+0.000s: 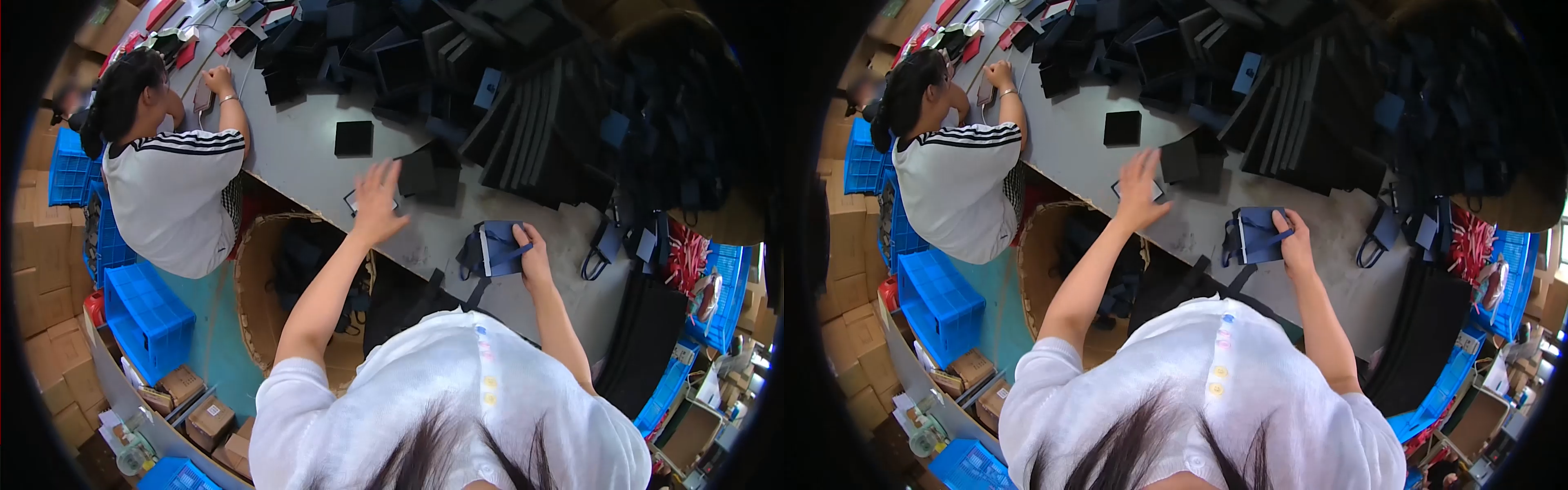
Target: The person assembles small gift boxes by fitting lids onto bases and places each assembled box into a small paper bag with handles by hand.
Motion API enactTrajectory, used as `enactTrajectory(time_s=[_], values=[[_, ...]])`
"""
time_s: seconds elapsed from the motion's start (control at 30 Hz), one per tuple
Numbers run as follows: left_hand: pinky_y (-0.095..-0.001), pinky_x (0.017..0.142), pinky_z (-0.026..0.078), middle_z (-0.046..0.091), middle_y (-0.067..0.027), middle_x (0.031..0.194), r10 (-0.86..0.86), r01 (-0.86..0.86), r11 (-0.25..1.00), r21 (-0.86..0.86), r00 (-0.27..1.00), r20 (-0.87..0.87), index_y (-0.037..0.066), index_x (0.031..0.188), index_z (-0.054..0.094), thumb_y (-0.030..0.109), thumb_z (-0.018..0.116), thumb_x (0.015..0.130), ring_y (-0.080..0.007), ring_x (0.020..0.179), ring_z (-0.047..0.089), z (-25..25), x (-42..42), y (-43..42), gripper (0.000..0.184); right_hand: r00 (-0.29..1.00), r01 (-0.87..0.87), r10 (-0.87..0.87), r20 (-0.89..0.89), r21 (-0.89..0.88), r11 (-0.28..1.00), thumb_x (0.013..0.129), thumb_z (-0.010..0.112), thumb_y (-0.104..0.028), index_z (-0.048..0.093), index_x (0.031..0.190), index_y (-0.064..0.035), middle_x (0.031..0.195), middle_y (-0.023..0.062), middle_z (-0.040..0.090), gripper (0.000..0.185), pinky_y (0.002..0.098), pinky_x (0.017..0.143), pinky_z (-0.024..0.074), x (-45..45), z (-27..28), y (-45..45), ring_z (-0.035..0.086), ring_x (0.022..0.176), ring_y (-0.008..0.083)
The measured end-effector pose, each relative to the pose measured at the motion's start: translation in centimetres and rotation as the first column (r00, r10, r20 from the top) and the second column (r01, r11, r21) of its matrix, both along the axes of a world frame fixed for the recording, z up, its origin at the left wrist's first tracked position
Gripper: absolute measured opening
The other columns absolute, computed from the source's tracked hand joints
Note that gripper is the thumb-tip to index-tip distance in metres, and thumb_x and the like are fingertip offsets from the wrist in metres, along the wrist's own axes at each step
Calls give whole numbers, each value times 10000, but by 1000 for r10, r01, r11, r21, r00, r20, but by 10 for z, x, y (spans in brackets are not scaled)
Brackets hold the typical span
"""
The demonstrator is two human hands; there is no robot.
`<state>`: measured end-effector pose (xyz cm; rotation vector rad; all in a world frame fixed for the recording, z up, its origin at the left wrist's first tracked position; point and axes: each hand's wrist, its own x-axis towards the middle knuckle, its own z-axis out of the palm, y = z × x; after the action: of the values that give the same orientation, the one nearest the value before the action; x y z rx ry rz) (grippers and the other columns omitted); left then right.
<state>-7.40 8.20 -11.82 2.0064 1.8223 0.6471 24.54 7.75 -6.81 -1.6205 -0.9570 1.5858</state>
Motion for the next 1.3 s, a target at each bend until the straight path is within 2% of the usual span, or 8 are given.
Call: enactTrajectory(time_s=[0.13,0.27,0.33,0.5,0.8,0.93,1.03,1.3], values=[[-553,1094,228,296,-149,1455,-45,29,996,-86,980,-193,209,1475,221,225,815,597,-402,1353,256,-5,21,54,1060,1000,-9,10,13,-64,998,918,603,-273,586,1143,-13,955,16,601,344,233,791,420,-1,-4,-5,533,873,100],[-366,1002,402,439,-193,1361,-85,122,986,-114,954,289,169,1443,339,188,794,621,-351,1207,459,-40,-1,84,940,999,-33,32,33,20,999,916,607,-268,588,1141,-12,937,15,604,341,228,778,414,-3,9,-7,531,863,100],[-333,962,412,491,-171,1300,12,47,997,-62,698,716,112,1431,348,171,737,706,-267,1124,518,-53,-12,82,824,999,-16,16,28,5,1000,914,611,-270,587,1143,-13,937,17,605,345,229,783,410,-2,8,-11,529,863,100],[-288,912,417,590,-128,1118,340,-86,936,-341,467,816,29,1381,394,140,595,871,-204,1020,559,-22,-44,42,559,1000,14,-15,18,25,1000,901,632,-267,583,1120,3,891,23,614,351,221,747,413,-3,10,-10,537,813,93],[-453,1012,354,478,-170,1313,105,-85,973,-214,991,85,45,1313,482,156,609,838,-353,1197,441,-42,-68,-2,504,996,-87,87,35,12,996,902,633,-275,582,1131,5,890,26,612,365,218,758,410,-13,3,-6,536,815,93],[-479,1014,342,422,-157,1371,-32,31,999,45,999,14,64,1348,440,224,667,800,-336,1228,410,-37,-71,3,614,996,-92,91,24,47,995,902,635,-274,583,1126,8,888,27,613,364,216,745,409,-20,8,-4,531,808,91],[-506,975,358,345,-90,1444,-178,184,983,26,972,-156,166,1443,315,350,756,683,-327,1208,415,-28,-61,-5,897,996,-82,81,21,50,995,901,637,-273,584,1124,9,891,29,614,363,216,742,410,-19,7,-5,533,809,93],[-430,868,389,345,-71,1447,-508,446,861,-246,787,-351,315,1439,329,389,694,717,-332,1061,476,-4,-55,0,812,996,-52,49,70,44,998,893,649,-271,586,1128,5,849,22,606,368,222,712,411,-19,8,-10,521,775,88]])
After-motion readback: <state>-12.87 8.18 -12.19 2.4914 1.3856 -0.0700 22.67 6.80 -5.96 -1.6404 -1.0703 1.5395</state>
